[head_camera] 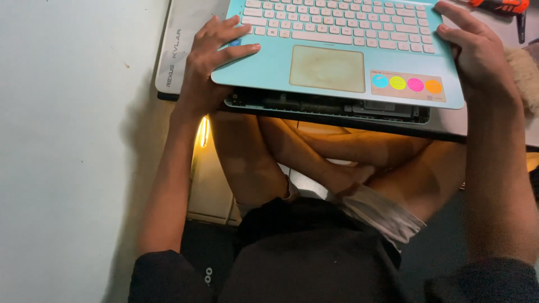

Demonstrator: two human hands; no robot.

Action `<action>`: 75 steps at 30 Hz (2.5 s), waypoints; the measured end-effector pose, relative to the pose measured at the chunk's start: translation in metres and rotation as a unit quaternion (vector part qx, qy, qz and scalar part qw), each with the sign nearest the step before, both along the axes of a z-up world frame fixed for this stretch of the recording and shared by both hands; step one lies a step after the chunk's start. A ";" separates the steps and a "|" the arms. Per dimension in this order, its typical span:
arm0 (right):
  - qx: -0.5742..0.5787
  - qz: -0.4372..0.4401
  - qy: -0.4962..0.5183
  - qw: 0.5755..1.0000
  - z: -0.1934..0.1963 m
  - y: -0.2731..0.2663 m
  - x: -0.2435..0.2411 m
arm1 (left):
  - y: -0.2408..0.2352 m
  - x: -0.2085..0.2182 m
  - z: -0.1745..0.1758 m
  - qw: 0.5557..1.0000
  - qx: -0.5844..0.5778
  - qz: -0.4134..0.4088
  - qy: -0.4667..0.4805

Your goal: The person uses a green plastic pry tool to remove the bottom cover of a light blue laptop. They then use a brush to clean the internal components and a screwdriver to unscrew parts inside the chassis.

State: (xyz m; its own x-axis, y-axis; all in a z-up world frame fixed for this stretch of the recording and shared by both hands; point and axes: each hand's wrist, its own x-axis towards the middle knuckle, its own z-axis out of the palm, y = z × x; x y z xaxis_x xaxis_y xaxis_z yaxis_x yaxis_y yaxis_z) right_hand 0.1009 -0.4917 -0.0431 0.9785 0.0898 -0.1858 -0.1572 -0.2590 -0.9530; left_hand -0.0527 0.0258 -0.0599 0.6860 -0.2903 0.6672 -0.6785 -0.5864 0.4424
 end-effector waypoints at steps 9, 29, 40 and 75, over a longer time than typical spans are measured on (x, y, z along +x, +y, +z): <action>0.131 0.019 0.026 0.991 0.041 0.030 -0.035 | -0.005 0.004 -0.006 0.996 -0.066 -0.026 -0.050; -0.299 0.160 -0.379 0.861 -0.013 0.034 -0.147 | -0.013 0.024 -0.002 0.988 -0.094 0.081 -0.090; -0.335 0.272 -0.388 0.815 -0.011 0.127 -0.080 | -0.034 0.021 0.007 0.979 -0.151 0.081 -0.114; -0.532 0.309 -0.293 0.732 0.009 0.220 -0.042 | -0.009 0.035 0.012 0.975 -0.156 0.110 -0.115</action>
